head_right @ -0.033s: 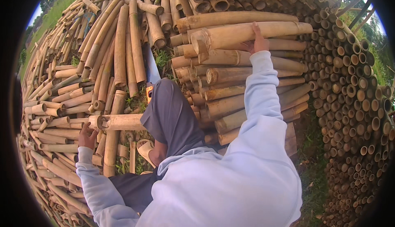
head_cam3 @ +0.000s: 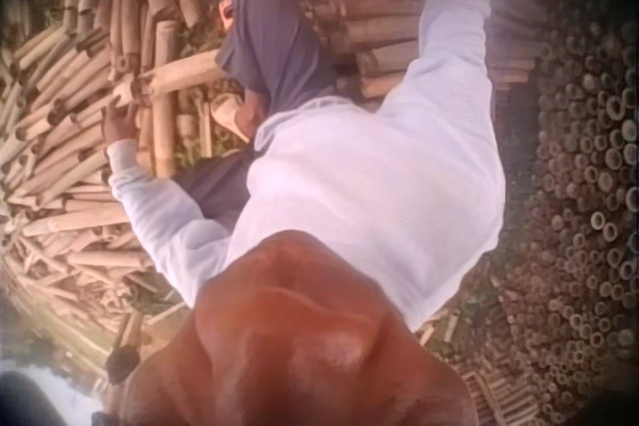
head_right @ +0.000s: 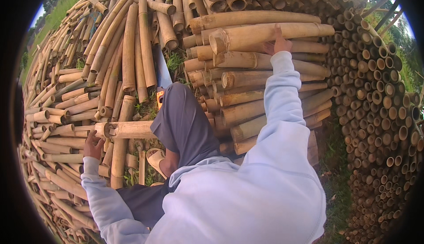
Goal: The person sits on the ground and uses a hand saw to cut bamboo poles into shorter sections. They repeatedly position bamboo pieces, saw through them, and place the cut pieces aside.
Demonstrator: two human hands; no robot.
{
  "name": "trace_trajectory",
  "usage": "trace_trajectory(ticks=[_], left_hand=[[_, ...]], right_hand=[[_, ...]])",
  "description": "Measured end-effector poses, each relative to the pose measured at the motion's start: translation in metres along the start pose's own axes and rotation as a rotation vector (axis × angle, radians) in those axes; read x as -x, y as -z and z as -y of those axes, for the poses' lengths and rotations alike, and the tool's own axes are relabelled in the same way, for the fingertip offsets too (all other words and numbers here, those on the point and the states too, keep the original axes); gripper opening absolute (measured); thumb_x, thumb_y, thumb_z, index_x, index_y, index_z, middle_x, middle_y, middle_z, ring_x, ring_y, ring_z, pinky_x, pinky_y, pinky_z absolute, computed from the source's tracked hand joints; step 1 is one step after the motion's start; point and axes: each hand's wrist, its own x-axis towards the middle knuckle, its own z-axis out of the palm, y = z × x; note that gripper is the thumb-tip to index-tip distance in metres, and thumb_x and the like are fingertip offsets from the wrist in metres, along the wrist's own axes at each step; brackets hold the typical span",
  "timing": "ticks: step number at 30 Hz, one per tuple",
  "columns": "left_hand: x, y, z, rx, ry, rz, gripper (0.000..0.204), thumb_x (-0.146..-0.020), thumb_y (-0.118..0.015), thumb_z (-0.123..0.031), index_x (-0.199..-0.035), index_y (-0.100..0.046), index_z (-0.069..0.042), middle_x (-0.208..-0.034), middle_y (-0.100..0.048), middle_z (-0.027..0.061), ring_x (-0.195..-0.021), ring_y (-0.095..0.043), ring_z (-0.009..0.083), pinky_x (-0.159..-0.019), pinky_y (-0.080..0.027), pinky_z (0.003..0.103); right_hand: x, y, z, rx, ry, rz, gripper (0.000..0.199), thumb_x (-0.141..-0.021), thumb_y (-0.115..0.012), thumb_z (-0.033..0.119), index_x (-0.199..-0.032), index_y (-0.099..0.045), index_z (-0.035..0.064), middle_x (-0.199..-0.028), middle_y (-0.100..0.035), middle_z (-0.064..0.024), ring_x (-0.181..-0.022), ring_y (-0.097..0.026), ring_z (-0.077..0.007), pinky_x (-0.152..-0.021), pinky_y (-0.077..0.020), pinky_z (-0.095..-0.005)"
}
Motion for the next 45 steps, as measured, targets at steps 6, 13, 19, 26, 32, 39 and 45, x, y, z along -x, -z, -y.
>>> trace_trajectory(ticks=[6, 13, 19, 26, 32, 39, 45], left_hand=[[0.000, -0.005, -0.001, 0.054, 0.062, 0.017, 0.063, -0.086, -0.083, -0.030, -0.139, -0.060, -0.005, -0.109, -0.074, 0.0201, -0.093, -0.073, 0.0316, -0.082, -0.058, 0.041], [0.008, 0.004, -0.016, 0.072, -0.099, -0.154, 0.057, -0.085, -0.078, -0.011, -0.138, -0.060, -0.004, -0.122, -0.068, 0.0196, -0.114, -0.068, 0.0294, -0.077, -0.059, 0.032], [0.028, 0.044, -0.032, 0.270, 0.167, -0.128, 0.025, -0.100, -0.066, -0.017, -0.120, -0.070, -0.005, -0.080, -0.072, 0.0097, -0.071, -0.071, 0.0200, -0.064, -0.053, 0.026], [0.083, 0.054, -0.053, 0.060, 0.003, -0.145, 0.037, -0.099, -0.068, -0.031, -0.123, -0.070, -0.004, -0.087, -0.076, 0.0144, -0.079, -0.075, 0.0240, -0.070, -0.055, 0.036], [0.105, 0.049, -0.057, 0.167, 0.066, -0.051, 0.038, -0.096, -0.073, -0.026, -0.124, -0.067, -0.001, -0.095, -0.076, 0.0160, -0.084, -0.074, 0.0276, -0.074, -0.056, 0.038], [0.122, 0.060, -0.055, 0.130, 0.115, -0.065, 0.042, -0.090, -0.077, -0.014, -0.127, -0.065, 0.000, -0.098, -0.074, 0.0157, -0.084, -0.071, 0.0257, -0.080, -0.055, 0.037], [0.117, 0.060, -0.053, 0.128, 0.181, -0.025, 0.048, -0.082, -0.079, -0.008, -0.127, -0.065, 0.000, -0.097, -0.072, 0.0155, -0.081, -0.068, 0.0287, -0.077, -0.053, 0.040]], right_hand=[[-0.009, 0.031, -0.042, 0.623, 0.421, -0.156, 0.107, -0.074, -0.084, 0.063, -0.146, -0.049, -0.0086, -0.141, -0.056, -0.0339, -0.131, -0.057, -0.0413, -0.110, -0.0442, -0.0459], [0.037, 0.011, -0.042, 0.711, 0.467, -0.168, 0.107, -0.076, -0.084, 0.060, -0.152, -0.043, -0.0039, -0.149, -0.050, -0.0317, -0.140, -0.048, -0.0420, -0.115, -0.0397, -0.0457], [0.085, -0.034, -0.037, 0.539, 0.861, -0.024, 0.084, -0.088, -0.082, 0.038, -0.150, -0.043, -0.0041, -0.153, -0.045, -0.0276, -0.141, -0.043, -0.0429, -0.118, -0.0352, -0.0486], [0.187, -0.146, -0.059, 0.096, 0.805, 0.573, 0.039, -0.096, -0.070, 0.011, -0.132, -0.063, -0.0022, -0.115, -0.072, -0.0147, -0.109, -0.069, -0.0227, -0.099, -0.0526, -0.0355], [0.215, -0.280, -0.155, 0.130, 0.435, 0.942, 0.032, -0.096, -0.068, 0.004, -0.126, -0.063, -0.0066, -0.094, -0.076, -0.0133, -0.085, -0.073, -0.0147, -0.079, -0.0571, -0.0260], [0.175, -0.432, -0.294, 0.909, 0.452, 0.724, 0.057, -0.081, -0.081, 0.040, -0.119, -0.068, -0.0004, -0.117, -0.072, -0.0248, -0.111, -0.069, -0.0384, -0.099, -0.0540, -0.0437], [0.161, -0.469, -0.378, 1.311, 0.191, 0.587, 0.087, -0.075, -0.084, 0.060, -0.129, -0.056, -0.0014, -0.132, -0.063, -0.0234, -0.126, -0.060, -0.0377, -0.108, -0.0465, -0.0464]])
